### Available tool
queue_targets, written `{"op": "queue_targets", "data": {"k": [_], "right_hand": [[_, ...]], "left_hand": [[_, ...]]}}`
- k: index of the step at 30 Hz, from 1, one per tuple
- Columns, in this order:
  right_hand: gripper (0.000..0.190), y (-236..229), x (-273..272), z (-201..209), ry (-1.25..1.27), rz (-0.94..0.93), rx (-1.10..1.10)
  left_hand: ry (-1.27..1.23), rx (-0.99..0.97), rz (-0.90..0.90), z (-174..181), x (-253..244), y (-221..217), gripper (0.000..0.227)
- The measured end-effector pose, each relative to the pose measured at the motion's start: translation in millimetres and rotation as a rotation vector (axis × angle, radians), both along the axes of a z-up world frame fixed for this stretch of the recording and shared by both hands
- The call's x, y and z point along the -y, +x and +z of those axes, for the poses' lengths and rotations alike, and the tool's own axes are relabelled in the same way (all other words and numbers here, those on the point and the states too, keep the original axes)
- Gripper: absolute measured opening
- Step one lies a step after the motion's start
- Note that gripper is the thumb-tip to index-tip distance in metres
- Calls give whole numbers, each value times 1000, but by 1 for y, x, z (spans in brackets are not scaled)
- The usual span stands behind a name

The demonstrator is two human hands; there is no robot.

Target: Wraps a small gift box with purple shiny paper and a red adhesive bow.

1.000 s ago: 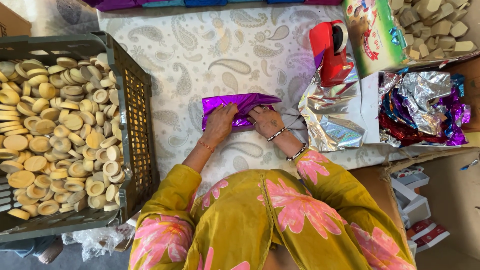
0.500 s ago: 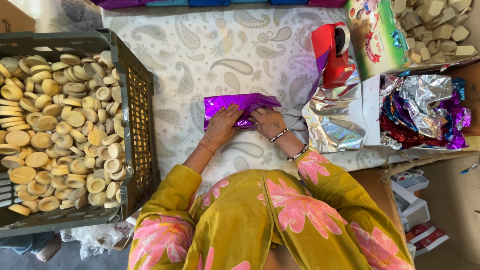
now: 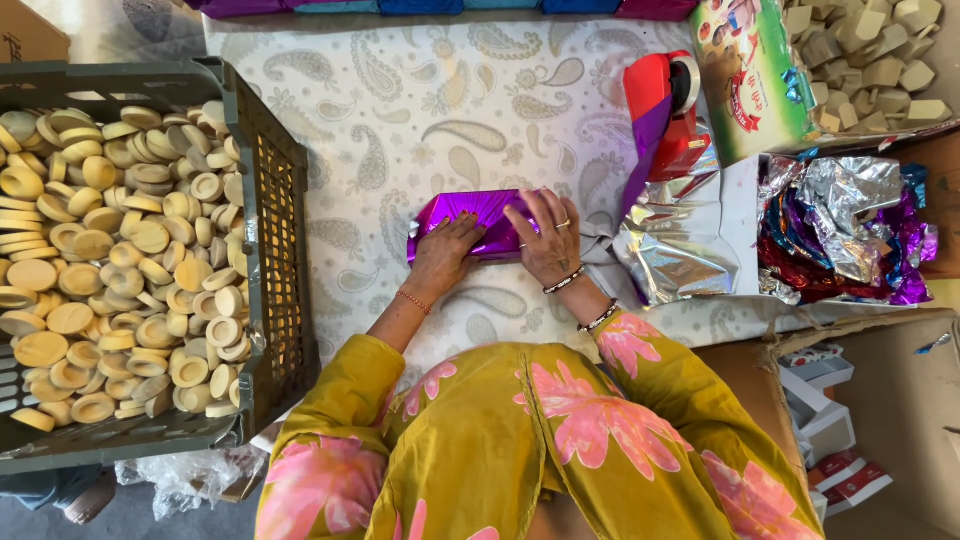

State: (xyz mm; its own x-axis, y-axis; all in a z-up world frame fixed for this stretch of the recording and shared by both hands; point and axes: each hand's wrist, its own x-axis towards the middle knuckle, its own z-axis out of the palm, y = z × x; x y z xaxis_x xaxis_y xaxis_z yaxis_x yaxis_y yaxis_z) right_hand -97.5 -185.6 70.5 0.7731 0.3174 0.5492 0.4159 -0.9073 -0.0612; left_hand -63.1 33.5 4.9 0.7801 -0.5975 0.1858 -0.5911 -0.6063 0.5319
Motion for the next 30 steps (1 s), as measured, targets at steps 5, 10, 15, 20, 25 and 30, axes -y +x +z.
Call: {"op": "queue_targets", "data": {"k": [5,10,15,20,25,30], "right_hand": [[24,-5,12,-29,-65,31,-43],[21,-20,27,-54,-62,15,-135],[26,-29,27,-50,-17,-52,-171],[28,-28,8,-29,-1,-9,-113],[42,-26,-4,-50,-62,107,-185],[38,-25,-2,-65,-160,93,-155]], "left_hand": [[3,-3,5,0,-1,-3,54],[3,41,16,-15,3,-7,52],[4,56,26,-15,2,-9,51],[-13,82,49,-18,5,-13,46],[-32,102,90,-17,9,-15,44],[-35,184,141,-34,13,-26,38]]}}
